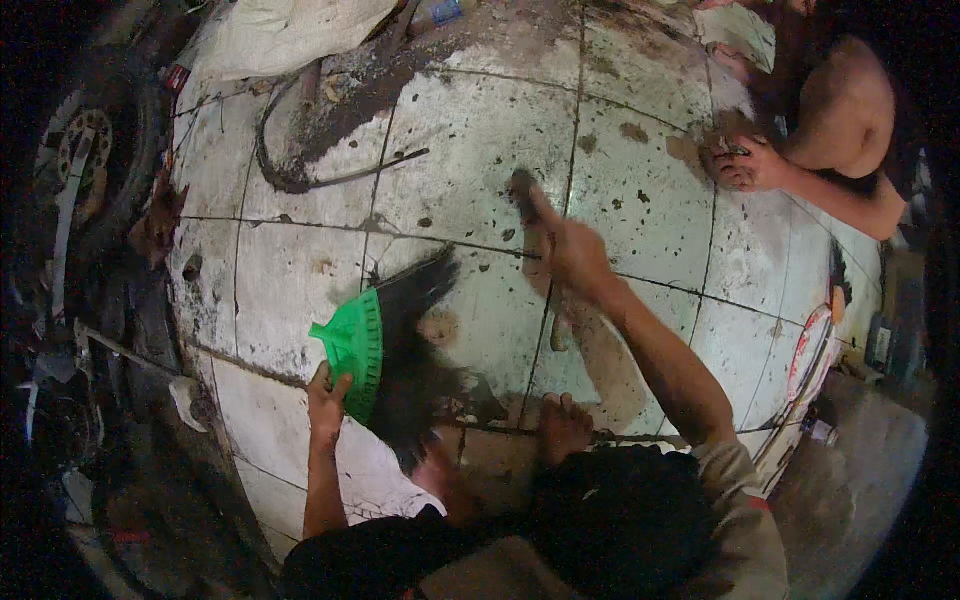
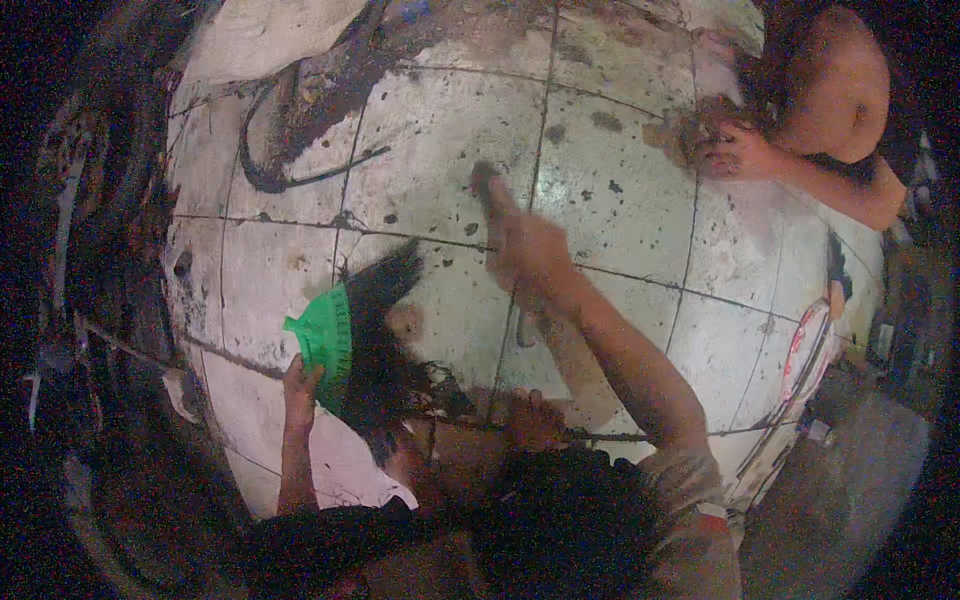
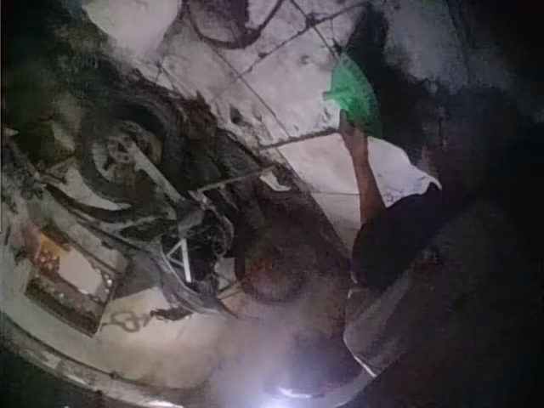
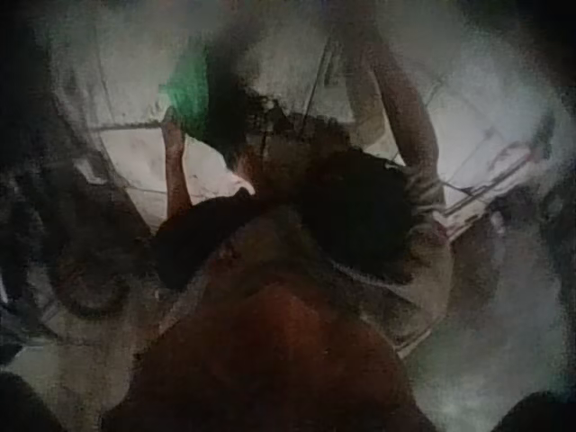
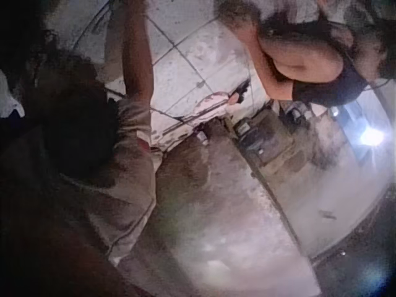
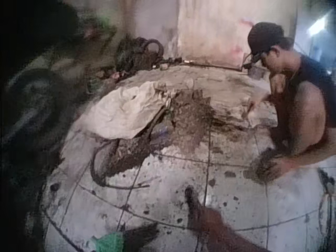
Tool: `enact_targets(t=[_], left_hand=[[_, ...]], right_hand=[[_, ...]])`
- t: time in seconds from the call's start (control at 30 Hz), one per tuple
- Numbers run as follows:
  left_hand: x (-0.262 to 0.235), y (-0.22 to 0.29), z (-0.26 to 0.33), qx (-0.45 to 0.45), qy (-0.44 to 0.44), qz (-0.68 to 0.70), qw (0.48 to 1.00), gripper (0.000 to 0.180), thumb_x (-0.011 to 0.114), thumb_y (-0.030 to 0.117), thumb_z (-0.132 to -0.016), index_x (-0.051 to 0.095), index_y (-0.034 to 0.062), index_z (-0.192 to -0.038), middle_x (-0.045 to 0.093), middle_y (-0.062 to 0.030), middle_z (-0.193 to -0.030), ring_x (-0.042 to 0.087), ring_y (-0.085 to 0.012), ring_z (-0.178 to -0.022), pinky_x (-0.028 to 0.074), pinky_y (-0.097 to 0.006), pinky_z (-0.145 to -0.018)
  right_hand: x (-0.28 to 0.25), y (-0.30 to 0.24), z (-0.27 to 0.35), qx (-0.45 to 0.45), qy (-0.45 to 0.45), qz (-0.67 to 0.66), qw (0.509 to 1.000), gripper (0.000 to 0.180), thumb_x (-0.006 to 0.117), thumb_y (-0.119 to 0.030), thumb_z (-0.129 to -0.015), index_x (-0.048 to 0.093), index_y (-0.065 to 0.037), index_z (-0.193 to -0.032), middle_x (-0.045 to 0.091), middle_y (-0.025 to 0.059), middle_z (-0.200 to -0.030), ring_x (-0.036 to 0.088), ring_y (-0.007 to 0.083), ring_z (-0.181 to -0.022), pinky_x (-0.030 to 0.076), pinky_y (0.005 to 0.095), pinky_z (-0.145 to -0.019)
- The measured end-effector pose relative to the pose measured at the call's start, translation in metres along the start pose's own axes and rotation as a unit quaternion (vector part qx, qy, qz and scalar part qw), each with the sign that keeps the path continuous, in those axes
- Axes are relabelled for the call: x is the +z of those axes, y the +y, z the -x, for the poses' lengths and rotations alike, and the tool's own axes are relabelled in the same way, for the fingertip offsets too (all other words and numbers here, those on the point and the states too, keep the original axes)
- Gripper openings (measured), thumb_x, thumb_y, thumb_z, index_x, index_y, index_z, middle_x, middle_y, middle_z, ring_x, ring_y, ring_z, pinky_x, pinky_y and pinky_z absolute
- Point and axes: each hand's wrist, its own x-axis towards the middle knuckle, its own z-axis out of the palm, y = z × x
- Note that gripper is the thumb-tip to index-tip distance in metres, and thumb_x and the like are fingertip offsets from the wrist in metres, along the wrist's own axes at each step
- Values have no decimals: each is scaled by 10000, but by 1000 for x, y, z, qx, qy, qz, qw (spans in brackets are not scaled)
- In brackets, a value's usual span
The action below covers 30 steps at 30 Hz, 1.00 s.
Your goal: The person sweeps a tiled floor using a green broom and a dustpan, gathering debris into a pile. Another person is visible nearby but not participating in the sweeping.
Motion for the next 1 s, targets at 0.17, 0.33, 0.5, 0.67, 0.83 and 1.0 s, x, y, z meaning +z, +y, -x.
enact_targets(t=[0.17, 0.33, 0.5, 0.67, 0.83, 1.0], left_hand=[[6, -18, -15, -6, -13, 22, 1000, 303, 611, 56, -952, 592, -35, -1241, 674, -68, -1091, 608, -133, -961, 476, -274, -864], [14, -8, -20, 37, 46, -39, 997, 214, 609, 73, -968, 620, -17, -1163, 668, -51, -1052, 588, -112, -917, 474, -262, -805], [21, -23, -26, 56, 56, -50, 996, 164, 607, 56, -971, 627, -15, -1118, 655, -28, -1006, 567, -99, -887, 464, -255, -784], [24, -32, -19, 66, 103, 8, 992, 142, 600, 42, -954, 637, -9, -1081, 638, -14, -944, 536, -92, -822, 446, -255, -747], [30, -24, -27, 81, 93, -57, 991, 131, 586, 46, -956, 635, -17, -1060, 638, -20, -906, 545, -96, -828, 448, -255, -754], [28, -32, -23, 116, 141, -60, 981, 137, 599, 59, -942, 634, -20, -1049, 645, -35, -907, 553, -114, -836, 460, -283, -761]], right_hand=[[-26, 25, -33, 34, 17, 11, 999, 818, 600, -200, -918, 189, -317, -1616, 689, 251, -878, 697, 426, -832, 550, 517, -748], [-7, -4, 5, -27, -88, -48, 995, 735, 505, -182, -974, 173, -321, -1615, 687, 238, -893, 676, 440, -795, 524, 537, -721], [-36, 29, -49, 28, 32, -14, 999, 822, 601, -100, -888, 220, -230, -1604, 675, 211, -862, 678, 426, -803, 522, 523, -701], [-20, -27, 14, -32, -96, -18, 995, 889, 617, -95, -850, 181, -230, -1613, 678, 217, -889, 683, 423, -826, 535, 529, -717], [-37, 21, -52, 5, 98, -25, 995, 631, 525, -179, -975, 289, -207, -1560, 668, 228, -881, 674, 409, -761, 502, 513, -665], [4, -6, 30, -67, -56, -24, 996, 656, 415, -221, -1018, 175, -350, -1615, 692, 221, -895, 695, 444, -838, 561, 474, -766]])
